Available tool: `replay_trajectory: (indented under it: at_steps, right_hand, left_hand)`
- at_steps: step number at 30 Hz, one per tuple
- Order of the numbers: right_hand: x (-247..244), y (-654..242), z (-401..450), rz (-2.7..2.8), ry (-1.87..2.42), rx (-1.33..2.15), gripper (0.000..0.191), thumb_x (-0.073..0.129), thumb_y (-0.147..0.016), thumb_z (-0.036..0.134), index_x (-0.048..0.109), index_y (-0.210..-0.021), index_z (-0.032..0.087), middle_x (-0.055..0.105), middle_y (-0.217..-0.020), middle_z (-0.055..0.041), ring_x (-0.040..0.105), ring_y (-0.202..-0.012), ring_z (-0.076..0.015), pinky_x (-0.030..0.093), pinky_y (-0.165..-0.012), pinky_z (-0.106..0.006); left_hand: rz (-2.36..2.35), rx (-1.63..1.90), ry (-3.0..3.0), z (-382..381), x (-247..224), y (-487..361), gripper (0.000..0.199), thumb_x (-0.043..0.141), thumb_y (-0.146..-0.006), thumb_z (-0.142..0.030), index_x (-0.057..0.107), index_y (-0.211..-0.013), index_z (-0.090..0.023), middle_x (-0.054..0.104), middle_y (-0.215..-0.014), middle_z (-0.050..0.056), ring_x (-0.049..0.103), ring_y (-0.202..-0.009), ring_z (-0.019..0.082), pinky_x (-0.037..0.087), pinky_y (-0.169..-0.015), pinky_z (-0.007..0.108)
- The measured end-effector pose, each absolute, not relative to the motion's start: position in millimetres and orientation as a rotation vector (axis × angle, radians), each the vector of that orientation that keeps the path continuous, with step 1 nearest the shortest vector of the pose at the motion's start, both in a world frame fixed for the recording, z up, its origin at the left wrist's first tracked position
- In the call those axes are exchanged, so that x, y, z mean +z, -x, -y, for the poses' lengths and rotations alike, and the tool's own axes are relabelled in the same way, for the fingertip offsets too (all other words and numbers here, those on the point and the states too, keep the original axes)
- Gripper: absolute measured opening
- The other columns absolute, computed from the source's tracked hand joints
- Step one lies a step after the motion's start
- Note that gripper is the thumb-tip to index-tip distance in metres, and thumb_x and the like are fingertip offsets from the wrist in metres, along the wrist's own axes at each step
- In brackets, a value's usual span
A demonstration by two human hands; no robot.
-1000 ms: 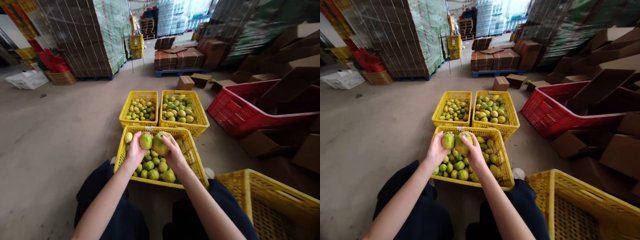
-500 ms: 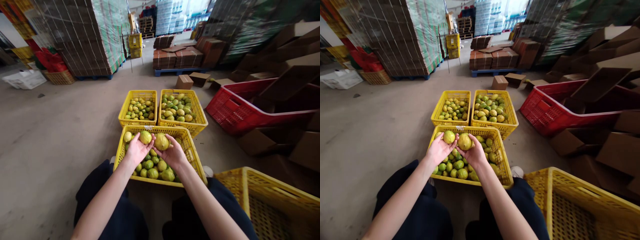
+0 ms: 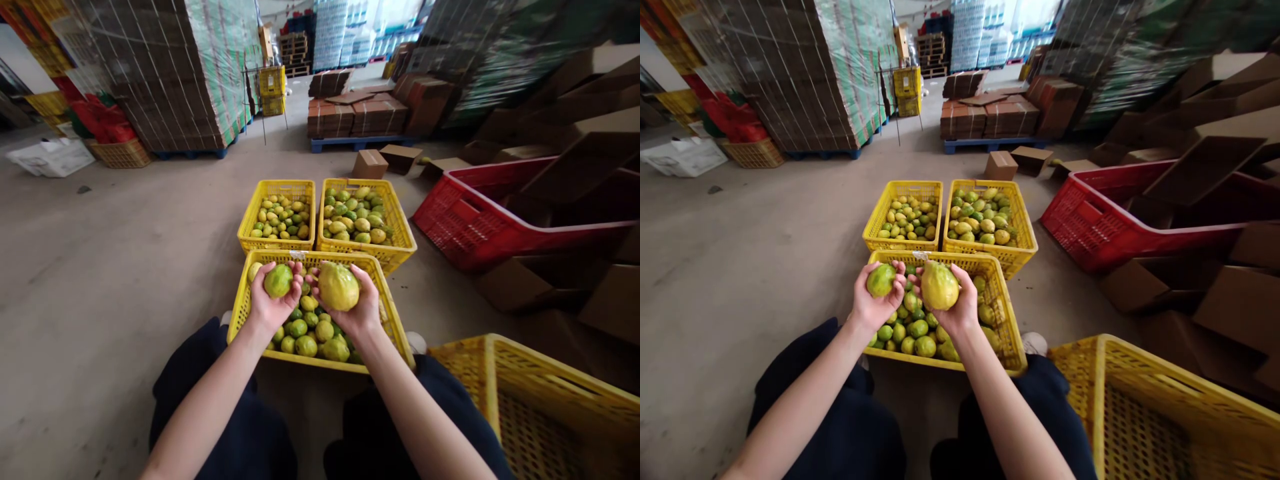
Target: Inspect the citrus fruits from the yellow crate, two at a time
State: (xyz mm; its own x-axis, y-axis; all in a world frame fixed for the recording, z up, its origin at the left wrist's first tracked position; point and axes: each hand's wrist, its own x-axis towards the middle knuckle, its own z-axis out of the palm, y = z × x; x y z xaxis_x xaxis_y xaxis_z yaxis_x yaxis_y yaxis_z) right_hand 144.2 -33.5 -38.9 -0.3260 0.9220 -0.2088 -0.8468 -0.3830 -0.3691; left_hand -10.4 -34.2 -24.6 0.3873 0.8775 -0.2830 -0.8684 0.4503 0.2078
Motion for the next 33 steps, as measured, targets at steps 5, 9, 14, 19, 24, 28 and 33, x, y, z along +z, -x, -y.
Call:
replay_trajectory:
  at_steps: [5,9,14,19,24,28,33]
  right_hand:
    - [-41.1,-142.8,34.4,0.247,0.396,1.896,0.030,0.056,-0.073,0.035,0.061,-0.095,0.016,0.068,-0.091,-0.0105,0.065,-0.073,-0.0218,0.053,-0.056,-0.031]
    - [-43.4,-144.4,32.2,0.137,0.432,1.908,0.025,0.055,-0.075,0.039,0.060,-0.088,0.018,0.067,-0.083,-0.0075,0.063,-0.065,-0.0189,0.052,-0.054,-0.030]
    - [-45.0,-147.4,29.4,0.010,0.465,1.919,0.021,0.055,-0.074,0.035,0.058,-0.087,0.019,0.066,-0.081,-0.0061,0.061,-0.062,-0.0167,0.051,-0.053,-0.027]
    - [-43.9,-146.7,30.3,0.069,0.478,1.938,0.020,0.056,-0.073,0.035,0.059,-0.085,0.019,0.066,-0.079,-0.0069,0.061,-0.062,-0.0179,0.050,-0.052,-0.028]
    - [-40.6,-144.6,32.4,0.110,0.503,1.935,0.020,0.055,-0.072,0.034,0.060,-0.083,0.018,0.067,-0.076,-0.0062,0.061,-0.061,-0.0178,0.050,-0.052,-0.028]
    - [-39.6,-144.4,32.7,0.111,0.499,1.922,0.020,0.056,-0.071,0.034,0.060,-0.083,0.018,0.067,-0.076,-0.0065,0.061,-0.060,-0.0177,0.050,-0.052,-0.028]
    - [-39.2,-145.0,32.7,0.108,0.495,1.918,0.021,0.054,-0.072,0.034,0.060,-0.083,0.017,0.066,-0.076,-0.0068,0.061,-0.059,-0.0174,0.049,-0.052,-0.028]
  left_hand:
    - [-0.332,1.216,0.122,34.1,-28.9,6.4,0.019,0.044,-0.080,-0.016,0.059,-0.091,-0.011,0.063,-0.093,0.009,0.061,-0.083,0.012,0.052,-0.069,0.019]
    - [-0.283,1.191,0.146,30.4,-32.2,5.9,0.012,0.048,-0.083,-0.019,0.055,-0.076,-0.012,0.059,-0.078,0.004,0.058,-0.070,0.008,0.051,-0.064,0.017]
    - [-0.288,1.147,0.140,27.6,-30.9,2.3,0.018,0.042,-0.086,-0.016,0.055,-0.074,-0.012,0.058,-0.077,0.004,0.057,-0.068,0.008,0.051,-0.064,0.018]
    - [-0.344,1.122,0.084,27.9,-29.9,-2.2,0.017,0.041,-0.086,-0.015,0.058,-0.082,-0.013,0.060,-0.080,0.004,0.057,-0.068,0.008,0.051,-0.063,0.019]
    - [-0.367,1.109,0.042,28.7,-29.4,-2.5,0.018,0.042,-0.085,-0.015,0.059,-0.085,-0.015,0.061,-0.083,0.003,0.057,-0.070,0.008,0.051,-0.064,0.019]
    - [-0.393,1.107,0.039,29.3,-27.8,-1.6,0.018,0.042,-0.085,-0.014,0.060,-0.086,-0.015,0.061,-0.084,0.003,0.057,-0.070,0.008,0.051,-0.064,0.020]
    - [-0.382,1.108,0.040,29.4,-28.1,-1.3,0.019,0.041,-0.085,-0.014,0.060,-0.086,-0.015,0.061,-0.084,0.004,0.058,-0.071,0.009,0.051,-0.065,0.020]
